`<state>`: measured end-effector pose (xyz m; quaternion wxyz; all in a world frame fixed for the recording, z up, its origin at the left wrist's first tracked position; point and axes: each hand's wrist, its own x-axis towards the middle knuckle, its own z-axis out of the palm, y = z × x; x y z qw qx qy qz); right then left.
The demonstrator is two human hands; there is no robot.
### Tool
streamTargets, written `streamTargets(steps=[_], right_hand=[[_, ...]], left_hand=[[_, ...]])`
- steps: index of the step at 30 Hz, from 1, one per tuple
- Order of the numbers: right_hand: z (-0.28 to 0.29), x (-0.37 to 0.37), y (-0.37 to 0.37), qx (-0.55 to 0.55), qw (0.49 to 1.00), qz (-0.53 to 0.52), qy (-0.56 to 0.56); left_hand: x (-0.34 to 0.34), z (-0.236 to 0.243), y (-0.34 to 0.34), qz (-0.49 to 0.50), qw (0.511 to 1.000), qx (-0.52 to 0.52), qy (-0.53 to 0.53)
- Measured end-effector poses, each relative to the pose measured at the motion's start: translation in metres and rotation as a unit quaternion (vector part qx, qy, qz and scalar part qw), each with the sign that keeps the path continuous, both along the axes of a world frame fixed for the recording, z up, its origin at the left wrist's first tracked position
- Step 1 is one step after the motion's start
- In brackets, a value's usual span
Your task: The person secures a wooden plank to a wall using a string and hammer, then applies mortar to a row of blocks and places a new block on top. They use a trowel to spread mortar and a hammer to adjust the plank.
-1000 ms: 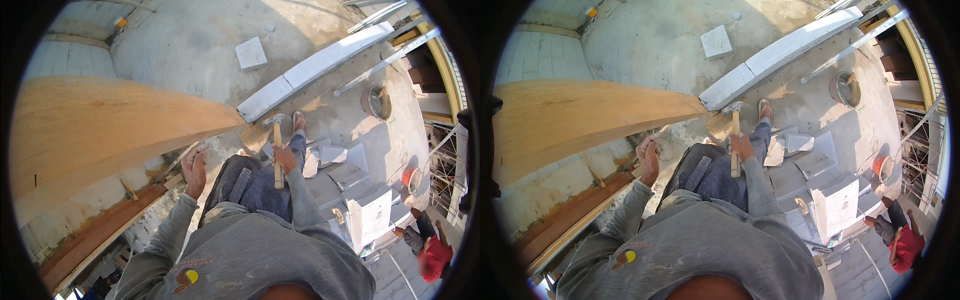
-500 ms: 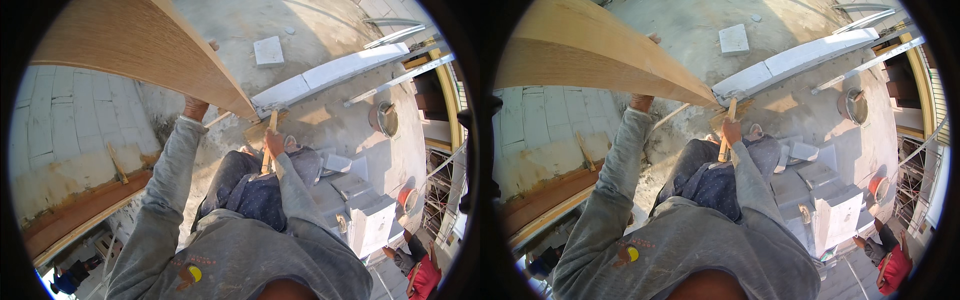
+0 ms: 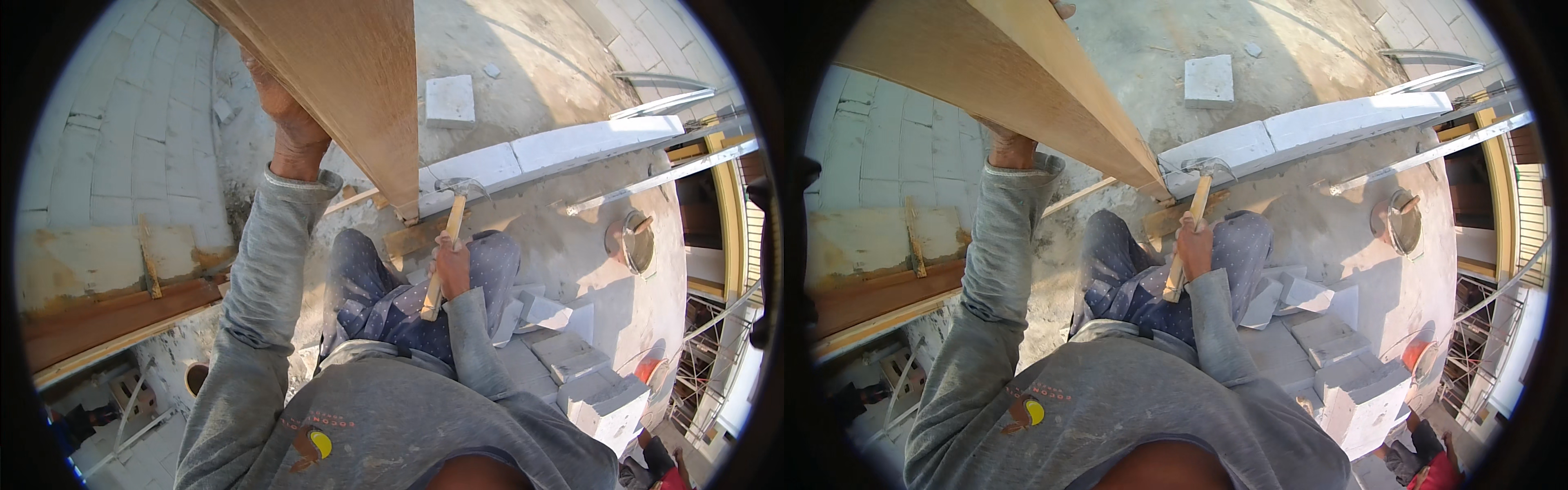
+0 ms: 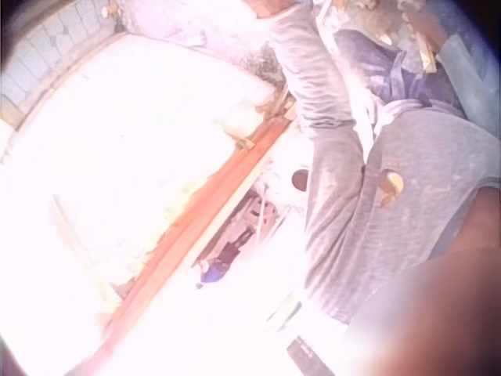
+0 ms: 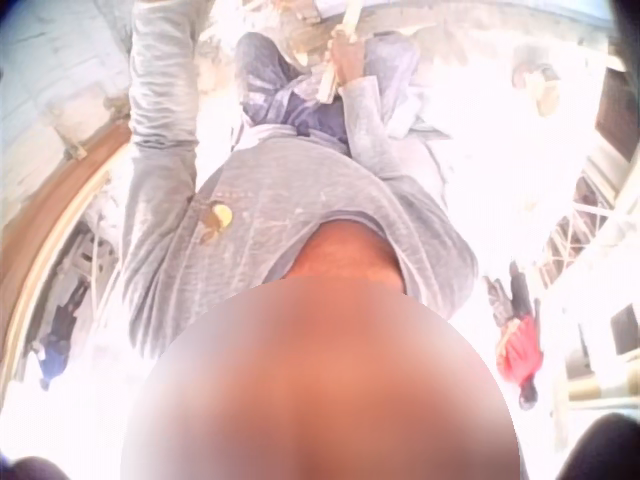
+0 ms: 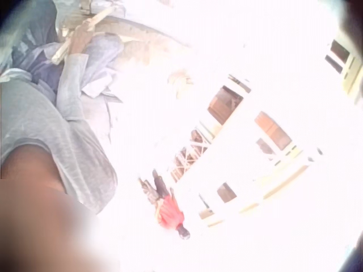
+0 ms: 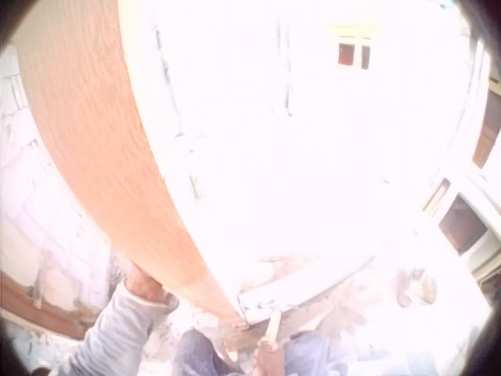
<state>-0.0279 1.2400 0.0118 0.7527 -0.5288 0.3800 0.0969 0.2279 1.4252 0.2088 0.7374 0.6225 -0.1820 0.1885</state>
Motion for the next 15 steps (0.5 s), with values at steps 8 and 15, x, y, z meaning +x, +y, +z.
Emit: streamTargets(steps=[8, 15], right_hand=[[-0.042, -0.003, 0.000, -0.024, 0.994, 0.090, -0.056], [-0.074, -0.012, -0.033, -0.024, 0.987, 0.136, -0.081]], left_hand=[[0.026, -0.040, -0.001, 0.081, 0.994, 0.057, -0.051], [0.025, -0.082, -0.004, 0.107, 0.987, 0.089, -0.079]])
